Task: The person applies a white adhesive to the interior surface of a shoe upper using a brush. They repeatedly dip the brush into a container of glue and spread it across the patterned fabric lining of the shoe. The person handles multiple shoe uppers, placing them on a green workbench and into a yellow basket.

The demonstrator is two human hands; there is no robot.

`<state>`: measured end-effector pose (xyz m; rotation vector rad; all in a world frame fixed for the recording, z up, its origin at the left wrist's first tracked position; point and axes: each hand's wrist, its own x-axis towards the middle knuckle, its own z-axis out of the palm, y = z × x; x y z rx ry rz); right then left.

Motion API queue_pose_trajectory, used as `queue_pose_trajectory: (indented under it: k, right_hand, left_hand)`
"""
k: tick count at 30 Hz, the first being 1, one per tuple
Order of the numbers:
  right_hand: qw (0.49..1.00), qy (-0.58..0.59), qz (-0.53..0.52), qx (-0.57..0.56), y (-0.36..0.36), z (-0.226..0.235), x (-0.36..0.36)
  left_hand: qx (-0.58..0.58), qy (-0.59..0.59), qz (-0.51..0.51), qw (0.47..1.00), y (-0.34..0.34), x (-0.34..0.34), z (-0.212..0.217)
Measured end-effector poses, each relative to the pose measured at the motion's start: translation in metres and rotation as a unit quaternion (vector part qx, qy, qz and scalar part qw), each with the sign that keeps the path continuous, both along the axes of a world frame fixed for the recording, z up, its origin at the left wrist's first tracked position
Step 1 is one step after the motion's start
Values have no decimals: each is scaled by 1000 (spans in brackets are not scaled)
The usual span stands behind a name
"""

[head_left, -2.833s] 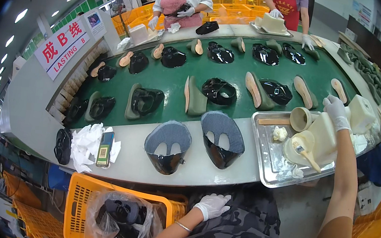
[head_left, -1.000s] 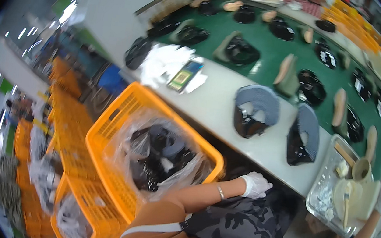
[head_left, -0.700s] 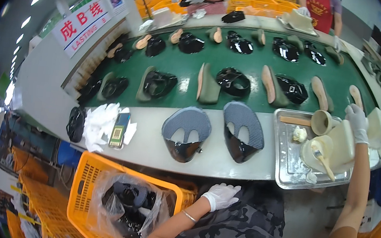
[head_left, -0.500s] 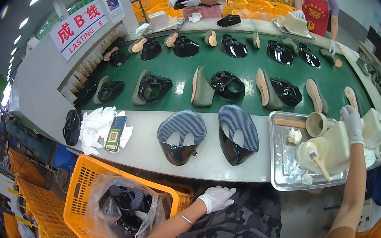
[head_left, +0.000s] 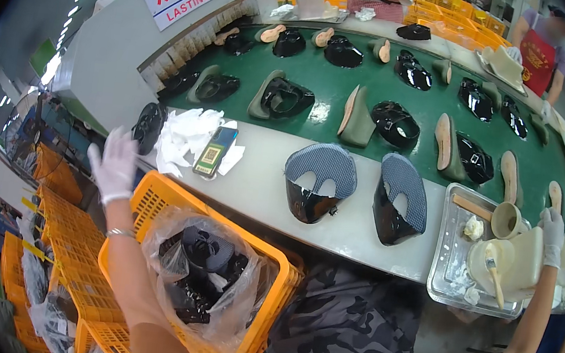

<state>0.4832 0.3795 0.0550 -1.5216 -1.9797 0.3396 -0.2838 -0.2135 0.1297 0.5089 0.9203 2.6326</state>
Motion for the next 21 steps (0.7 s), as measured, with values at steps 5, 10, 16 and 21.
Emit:
queue_pose_trajectory:
  k: [5,10,16,21]
  right_hand:
    - [997,-61,-11,48,-18,20,0]
    - [997,-47,-50,31,-40,34,-40]
    - [998,-45,-41,19,-39,31,-38]
    - [999,-14,-47,7,-53,36,-50]
  left_hand:
    - [-16,32,7,999,73,77,61]
    - [-377,286,-428,770,93,201,8]
    - [-56,54,-22,997,21,-15,93]
    - [-75,201,-137,967,79,73,110]
